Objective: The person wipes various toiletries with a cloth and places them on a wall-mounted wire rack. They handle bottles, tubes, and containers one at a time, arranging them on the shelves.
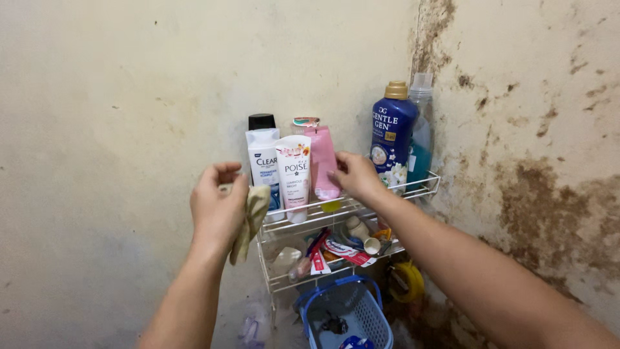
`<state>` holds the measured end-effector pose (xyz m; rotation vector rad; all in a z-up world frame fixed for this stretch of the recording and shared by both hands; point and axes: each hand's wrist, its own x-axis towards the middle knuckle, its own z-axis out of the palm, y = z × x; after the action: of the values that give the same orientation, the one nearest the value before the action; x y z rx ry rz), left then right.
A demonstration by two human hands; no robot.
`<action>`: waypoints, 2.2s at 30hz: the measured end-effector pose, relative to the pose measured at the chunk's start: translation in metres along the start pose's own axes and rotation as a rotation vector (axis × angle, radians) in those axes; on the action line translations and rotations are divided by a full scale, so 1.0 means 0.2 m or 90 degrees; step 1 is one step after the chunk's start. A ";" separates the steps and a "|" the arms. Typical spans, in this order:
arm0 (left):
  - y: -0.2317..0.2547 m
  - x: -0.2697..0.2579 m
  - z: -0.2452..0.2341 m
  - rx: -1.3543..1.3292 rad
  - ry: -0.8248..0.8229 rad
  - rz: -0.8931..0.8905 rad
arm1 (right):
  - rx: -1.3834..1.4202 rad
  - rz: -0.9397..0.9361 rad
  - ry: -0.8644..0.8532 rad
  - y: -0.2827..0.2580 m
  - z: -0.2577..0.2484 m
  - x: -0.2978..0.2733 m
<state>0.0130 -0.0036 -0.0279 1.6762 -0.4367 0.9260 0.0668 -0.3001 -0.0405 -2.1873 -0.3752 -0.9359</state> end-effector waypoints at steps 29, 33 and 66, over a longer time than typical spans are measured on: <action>-0.41 -0.69 -0.16 -0.132 -0.090 -0.255 | 0.104 0.058 0.133 -0.14 -0.50 -0.58; -0.49 -0.86 -0.21 -0.122 -0.101 -0.301 | 0.166 0.145 0.190 -0.02 -0.48 -0.98; -1.81 -2.12 -1.46 0.216 0.114 -0.523 | -0.042 0.360 -0.446 0.64 2.65 -2.39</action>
<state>-0.1015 0.3095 -0.5619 1.8164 0.5377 0.5293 0.0709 -0.0063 -0.7028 -2.4325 -0.0223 0.1403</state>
